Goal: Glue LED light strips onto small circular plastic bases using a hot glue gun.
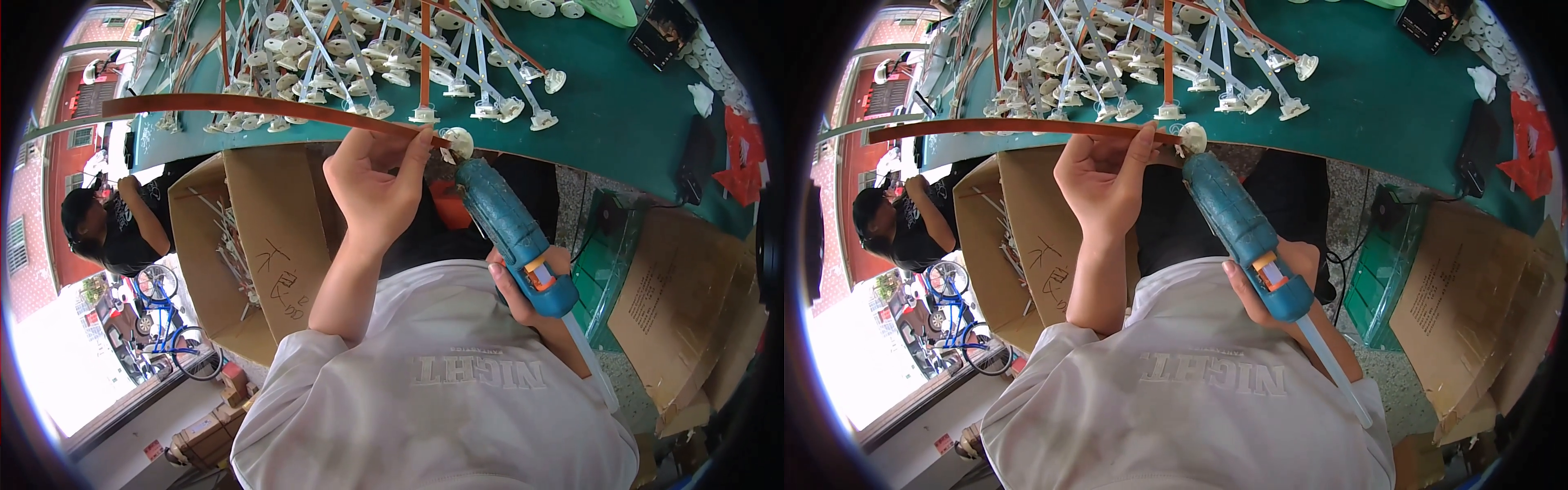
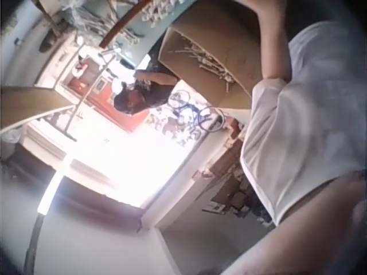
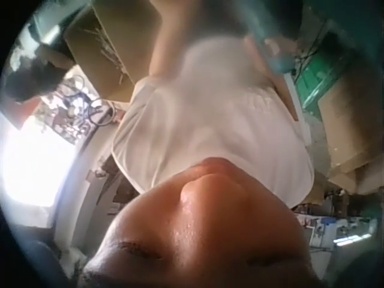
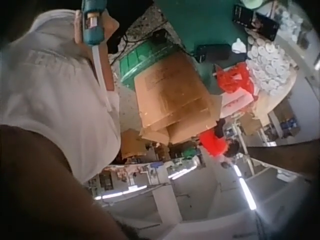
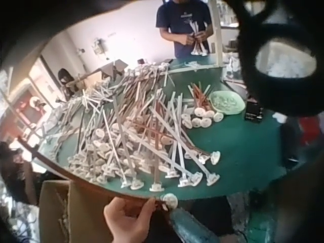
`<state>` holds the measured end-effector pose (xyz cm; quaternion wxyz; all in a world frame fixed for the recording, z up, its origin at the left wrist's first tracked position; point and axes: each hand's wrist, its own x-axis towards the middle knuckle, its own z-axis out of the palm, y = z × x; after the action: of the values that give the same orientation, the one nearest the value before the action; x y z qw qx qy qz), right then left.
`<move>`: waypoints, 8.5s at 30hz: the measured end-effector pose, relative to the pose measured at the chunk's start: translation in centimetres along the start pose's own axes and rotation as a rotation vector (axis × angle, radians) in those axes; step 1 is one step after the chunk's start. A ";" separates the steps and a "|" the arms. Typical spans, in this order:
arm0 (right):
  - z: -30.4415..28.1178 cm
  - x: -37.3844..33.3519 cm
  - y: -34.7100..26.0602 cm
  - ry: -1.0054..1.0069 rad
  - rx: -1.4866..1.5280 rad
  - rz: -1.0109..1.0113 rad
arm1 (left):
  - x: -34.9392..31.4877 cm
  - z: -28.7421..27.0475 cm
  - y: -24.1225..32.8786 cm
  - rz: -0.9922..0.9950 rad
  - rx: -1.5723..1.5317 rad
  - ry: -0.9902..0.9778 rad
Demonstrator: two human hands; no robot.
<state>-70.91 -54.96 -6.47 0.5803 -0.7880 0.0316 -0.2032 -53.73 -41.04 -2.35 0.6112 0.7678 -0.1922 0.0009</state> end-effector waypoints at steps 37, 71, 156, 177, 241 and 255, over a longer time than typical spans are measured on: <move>-1.2 -0.4 -0.8 -0.069 0.139 0.005 | 0.1 -1.6 -1.5 0.132 -0.354 -0.273; -1.5 -0.1 -2.3 -0.068 0.018 0.110 | -0.3 -1.9 -1.7 0.228 -0.142 -0.380; -18.8 7.1 14.3 0.488 0.622 0.496 | 21.5 -23.0 -8.7 0.359 0.691 0.008; -19.0 6.3 17.6 0.374 0.833 0.405 | 21.7 -20.6 -8.2 -0.136 0.716 -0.179; -16.2 8.3 15.6 0.450 0.823 0.385 | 19.6 -19.2 -9.9 -0.150 0.436 -0.305; -15.9 8.7 14.9 0.439 0.816 0.377 | 17.7 -17.7 -6.8 0.100 0.643 0.033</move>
<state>-65.86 -76.60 -13.97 0.8475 -0.4163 0.2126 -0.2516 -31.18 -28.44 -0.08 0.3396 0.9110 -0.2096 0.1040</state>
